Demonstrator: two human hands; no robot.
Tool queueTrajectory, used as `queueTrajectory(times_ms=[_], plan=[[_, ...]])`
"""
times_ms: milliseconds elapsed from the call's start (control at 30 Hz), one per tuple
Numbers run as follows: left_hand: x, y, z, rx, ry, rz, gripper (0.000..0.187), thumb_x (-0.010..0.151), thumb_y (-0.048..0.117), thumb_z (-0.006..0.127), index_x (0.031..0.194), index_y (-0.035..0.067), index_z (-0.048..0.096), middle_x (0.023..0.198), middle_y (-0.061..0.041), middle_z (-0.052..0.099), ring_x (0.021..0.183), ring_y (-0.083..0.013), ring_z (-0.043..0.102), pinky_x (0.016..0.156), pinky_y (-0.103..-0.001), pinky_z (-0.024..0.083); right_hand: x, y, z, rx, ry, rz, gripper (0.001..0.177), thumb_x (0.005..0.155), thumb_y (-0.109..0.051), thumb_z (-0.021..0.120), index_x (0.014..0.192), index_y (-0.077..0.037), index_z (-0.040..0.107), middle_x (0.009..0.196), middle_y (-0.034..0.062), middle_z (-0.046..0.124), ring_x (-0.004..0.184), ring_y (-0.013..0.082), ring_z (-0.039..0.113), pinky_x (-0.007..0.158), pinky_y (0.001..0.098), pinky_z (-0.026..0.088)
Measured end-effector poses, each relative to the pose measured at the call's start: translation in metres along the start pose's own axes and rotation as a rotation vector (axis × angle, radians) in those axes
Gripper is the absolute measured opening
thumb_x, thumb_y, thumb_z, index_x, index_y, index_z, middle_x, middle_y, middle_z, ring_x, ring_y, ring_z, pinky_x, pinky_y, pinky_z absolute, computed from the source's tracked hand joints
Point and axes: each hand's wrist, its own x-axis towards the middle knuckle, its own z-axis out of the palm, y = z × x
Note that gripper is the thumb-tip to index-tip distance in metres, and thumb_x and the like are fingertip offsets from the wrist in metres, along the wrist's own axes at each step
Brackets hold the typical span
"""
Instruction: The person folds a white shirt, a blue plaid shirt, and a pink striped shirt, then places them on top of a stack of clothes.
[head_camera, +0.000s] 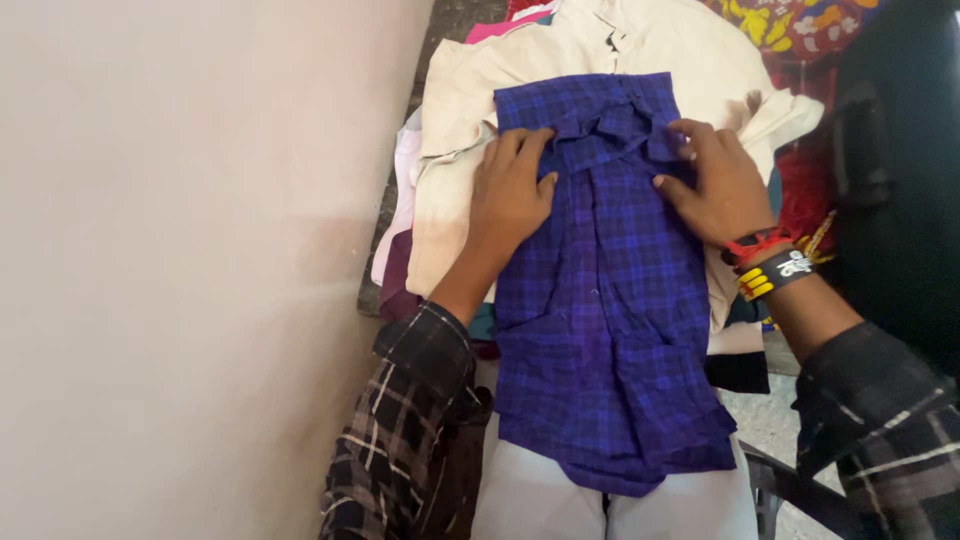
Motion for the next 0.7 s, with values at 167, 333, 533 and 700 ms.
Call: queueTrajectory(times_ms=[167,333,533,700], plan=[[0.018,0.005,-0.007,0.245,-0.287,-0.138,0.044,0.087,0.027,0.073,0.128,0.014,0.061,0.097,-0.018,0.072,0.094,-0.0393,0.069,0.08,-0.052,0.052,0.019,0.006,0.004,-0.25,-0.16,0.126,0.04,0.09,-0.033,0.072,0.127,-0.019,0.068,0.095,0.0145,0.076,0.086,0.0398,0.071,0.071,0.0516,0.054],[0.056,-0.005,0.007,0.139,-0.29,-0.123,0.028,0.088,0.018,0.068,0.116,0.017,0.068,0.097,-0.018,0.075,0.094,-0.0409,0.072,0.082,-0.051,0.055,0.068,0.027,0.009,-0.156,-0.213,0.185,0.027,0.1,-0.036,0.066,0.115,-0.014,0.072,0.089,0.0134,0.078,0.085,0.034,0.075,0.082,0.0471,0.057],[0.087,-0.018,-0.001,-0.387,0.19,0.154,0.07,0.091,0.011,0.069,0.15,-0.001,0.033,0.144,-0.03,0.047,0.134,-0.0496,0.045,0.111,-0.052,0.038,0.083,0.038,-0.003,0.846,0.112,0.05,0.072,0.101,-0.019,0.071,0.156,-0.011,0.025,0.145,0.0134,0.053,0.125,0.0251,0.062,0.095,0.0366,0.054],[-0.007,-0.007,-0.014,-0.323,-0.047,0.128,0.056,0.093,0.015,0.072,0.143,0.002,0.051,0.153,-0.02,0.048,0.148,-0.0418,0.039,0.124,-0.049,0.031,0.001,0.008,-0.016,0.491,-0.12,0.094,0.065,0.096,-0.024,0.069,0.152,-0.007,0.04,0.136,0.0175,0.065,0.129,0.0275,0.063,0.104,0.0399,0.051]])
